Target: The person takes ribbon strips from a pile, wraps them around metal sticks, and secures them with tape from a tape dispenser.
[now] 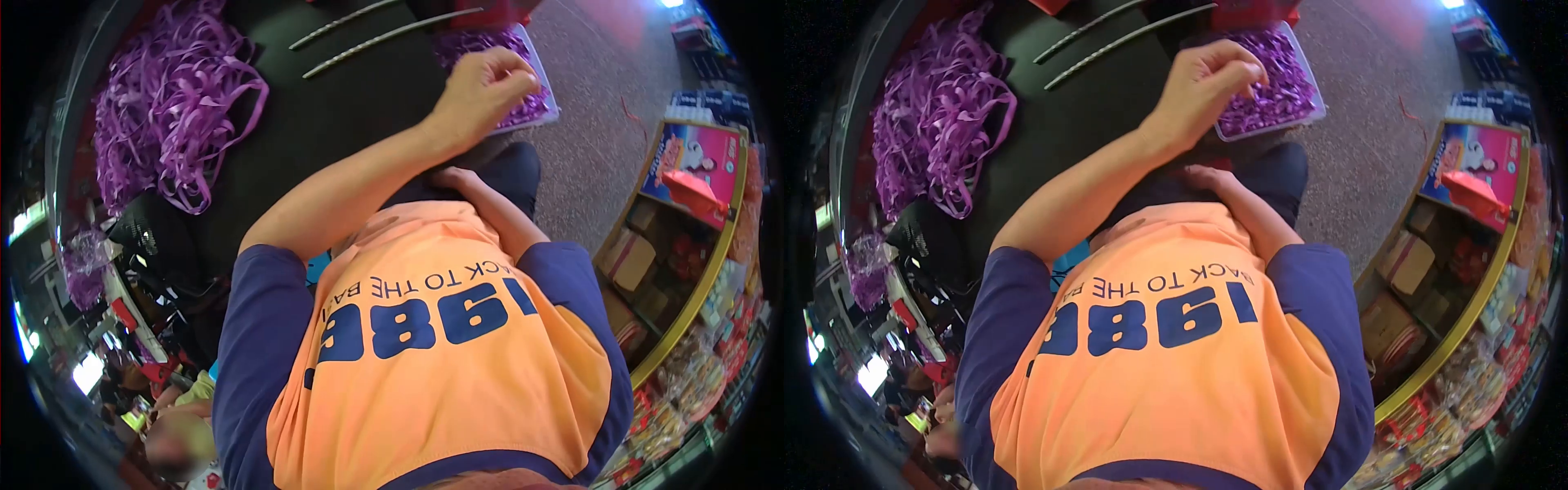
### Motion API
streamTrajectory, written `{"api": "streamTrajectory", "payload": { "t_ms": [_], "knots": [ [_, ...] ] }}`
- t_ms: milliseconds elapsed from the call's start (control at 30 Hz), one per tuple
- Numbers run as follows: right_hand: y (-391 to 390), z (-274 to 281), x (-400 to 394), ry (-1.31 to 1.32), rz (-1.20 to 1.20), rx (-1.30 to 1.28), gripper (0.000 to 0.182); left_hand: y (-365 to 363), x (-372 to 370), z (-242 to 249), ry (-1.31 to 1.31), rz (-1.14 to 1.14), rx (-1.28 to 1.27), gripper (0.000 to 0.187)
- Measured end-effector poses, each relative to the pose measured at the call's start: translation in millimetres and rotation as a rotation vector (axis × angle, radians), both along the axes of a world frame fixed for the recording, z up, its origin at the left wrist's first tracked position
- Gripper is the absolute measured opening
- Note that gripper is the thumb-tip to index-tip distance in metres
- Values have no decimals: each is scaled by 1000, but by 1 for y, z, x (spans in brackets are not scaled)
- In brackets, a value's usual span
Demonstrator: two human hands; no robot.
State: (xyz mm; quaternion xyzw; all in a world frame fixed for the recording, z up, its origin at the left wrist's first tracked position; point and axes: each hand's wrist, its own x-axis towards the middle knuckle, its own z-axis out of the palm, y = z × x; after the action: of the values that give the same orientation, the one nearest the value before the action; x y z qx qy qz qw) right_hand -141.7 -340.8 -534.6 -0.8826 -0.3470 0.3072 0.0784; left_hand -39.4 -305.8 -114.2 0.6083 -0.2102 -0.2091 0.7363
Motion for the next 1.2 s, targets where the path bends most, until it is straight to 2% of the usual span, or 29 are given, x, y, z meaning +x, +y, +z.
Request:
{"api": "streamTrajectory", "payload": {
  "t_ms": [133,200,367,467,600,667,733,800,967,1000,1033,1200],
  "knots": [
    [5,10,12,23,8,60,33,6,-2,9,-43,2,118,15],
    [6,14,6,65,-29,86,33,11,-5,14,-47,16,108,20],
    [8,34,-26,202,-166,116,34,18,-5,11,-148,-38,20,6],
    [-9,37,-18,295,-239,128,35,22,-1,21,-119,-54,72,5],
    [-18,50,-44,439,-326,156,36,22,5,17,-213,-64,60,7],
    [-1,65,-59,508,-361,168,37,24,8,22,-162,-80,63,7],
    [-30,70,-72,568,-382,174,38,26,11,23,-143,-59,68,9],
    [-15,69,-60,624,-395,183,38,28,12,25,-88,-62,75,11],
    [-2,102,-81,741,-433,207,40,31,18,27,-43,-64,96,14],
    [21,112,-76,760,-442,211,41,31,18,27,-29,-62,93,14],
    [8,123,-92,773,-450,213,41,30,18,27,-6,-63,100,15],
    [11,129,-86,833,-451,248,43,30,15,27,28,-49,103,14]
  ]
}}
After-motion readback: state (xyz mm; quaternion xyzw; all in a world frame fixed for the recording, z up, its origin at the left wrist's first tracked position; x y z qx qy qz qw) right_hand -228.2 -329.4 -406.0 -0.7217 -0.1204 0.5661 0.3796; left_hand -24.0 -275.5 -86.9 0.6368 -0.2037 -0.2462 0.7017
